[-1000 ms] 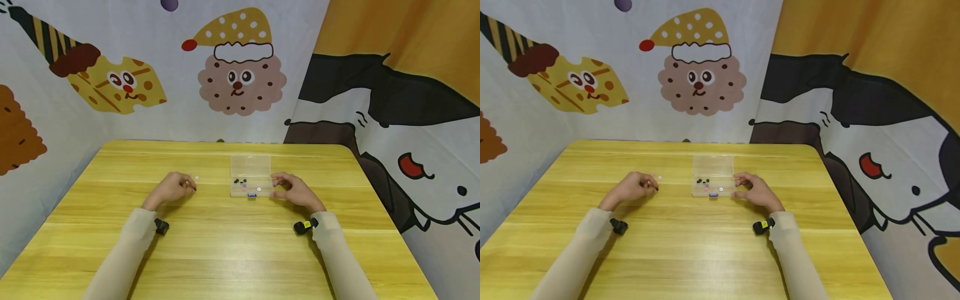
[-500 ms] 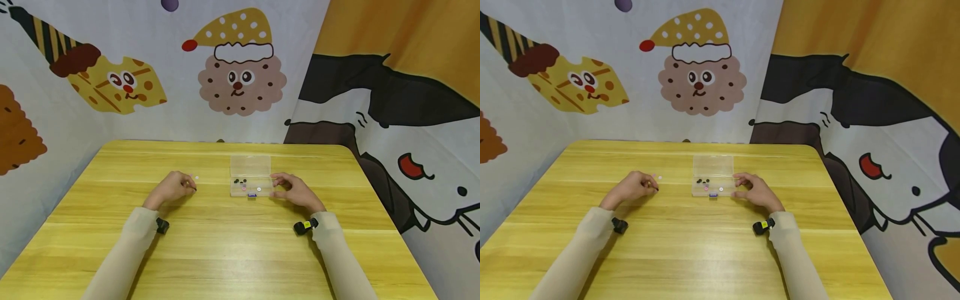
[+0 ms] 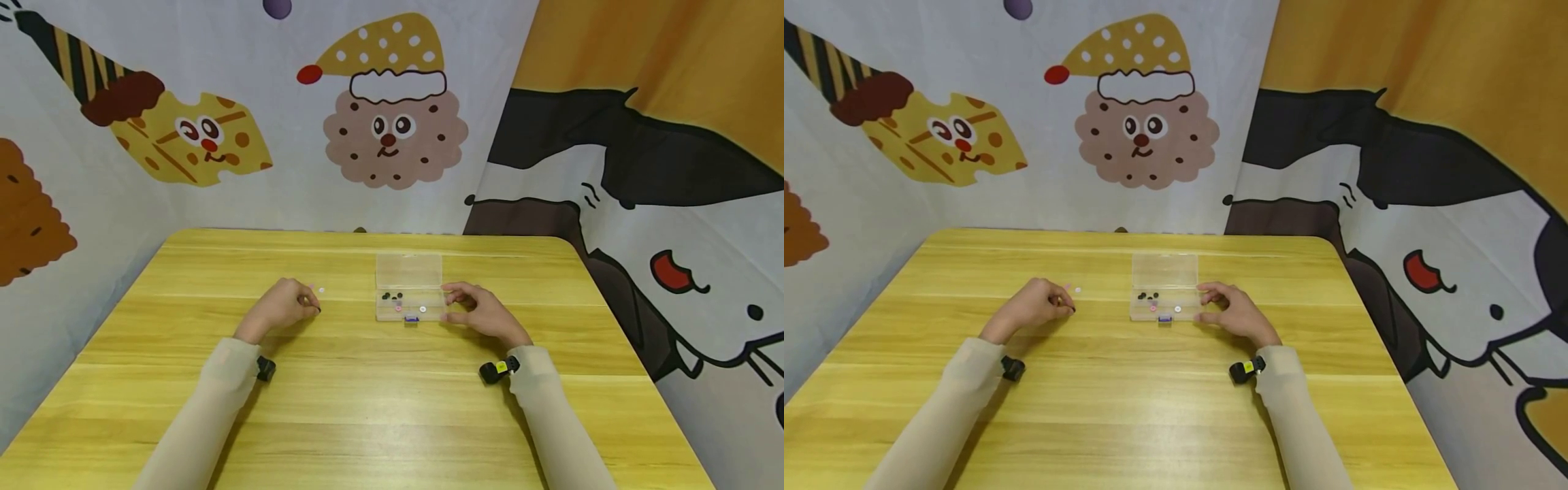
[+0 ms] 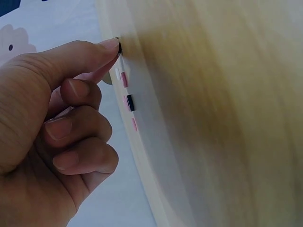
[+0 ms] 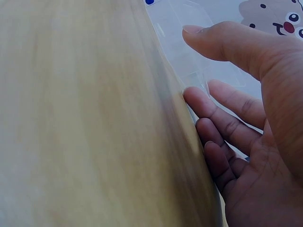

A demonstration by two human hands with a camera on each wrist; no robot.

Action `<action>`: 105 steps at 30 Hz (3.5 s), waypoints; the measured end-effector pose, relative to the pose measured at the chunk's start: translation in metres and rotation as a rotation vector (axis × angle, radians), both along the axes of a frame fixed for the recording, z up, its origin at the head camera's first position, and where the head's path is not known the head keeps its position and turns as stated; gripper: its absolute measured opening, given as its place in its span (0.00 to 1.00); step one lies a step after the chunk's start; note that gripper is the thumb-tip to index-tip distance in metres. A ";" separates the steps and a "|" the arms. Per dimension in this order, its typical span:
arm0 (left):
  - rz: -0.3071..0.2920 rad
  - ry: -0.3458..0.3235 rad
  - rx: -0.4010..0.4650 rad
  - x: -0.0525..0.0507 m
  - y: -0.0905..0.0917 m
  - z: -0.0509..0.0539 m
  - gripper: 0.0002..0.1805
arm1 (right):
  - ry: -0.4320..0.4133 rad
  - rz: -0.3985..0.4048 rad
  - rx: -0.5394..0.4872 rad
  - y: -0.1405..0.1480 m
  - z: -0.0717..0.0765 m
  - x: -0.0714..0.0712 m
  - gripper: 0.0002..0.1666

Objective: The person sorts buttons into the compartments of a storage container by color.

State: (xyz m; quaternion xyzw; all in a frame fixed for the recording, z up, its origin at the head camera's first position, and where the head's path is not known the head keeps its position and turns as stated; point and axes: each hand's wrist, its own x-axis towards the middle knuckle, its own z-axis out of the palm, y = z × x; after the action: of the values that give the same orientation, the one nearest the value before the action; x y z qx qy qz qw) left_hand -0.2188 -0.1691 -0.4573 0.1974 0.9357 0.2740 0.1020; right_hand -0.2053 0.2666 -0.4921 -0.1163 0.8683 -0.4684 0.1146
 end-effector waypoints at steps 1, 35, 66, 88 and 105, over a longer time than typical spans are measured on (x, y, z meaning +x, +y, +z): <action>0.000 0.004 0.001 0.000 0.000 0.000 0.02 | 0.001 0.001 -0.003 0.000 0.000 0.000 0.39; -0.025 -0.002 0.033 0.001 0.001 0.001 0.04 | -0.016 0.016 -0.006 -0.014 0.037 0.018 0.38; -0.015 -0.078 0.170 0.000 0.013 0.002 0.07 | -0.021 0.016 -0.002 -0.014 0.036 0.017 0.37; 0.010 -0.082 0.286 -0.001 0.032 0.000 0.08 | -0.004 -0.004 -0.003 -0.001 0.001 0.001 0.38; 0.023 -0.086 0.340 -0.004 0.057 -0.002 0.06 | 0.001 -0.008 0.007 -0.001 0.003 0.002 0.37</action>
State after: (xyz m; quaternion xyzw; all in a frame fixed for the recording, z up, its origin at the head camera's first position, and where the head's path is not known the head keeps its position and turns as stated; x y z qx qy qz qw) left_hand -0.2233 -0.1124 -0.4595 0.1893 0.8727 0.4378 0.1042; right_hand -0.2034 0.2655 -0.4895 -0.1126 0.8706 -0.4656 0.1126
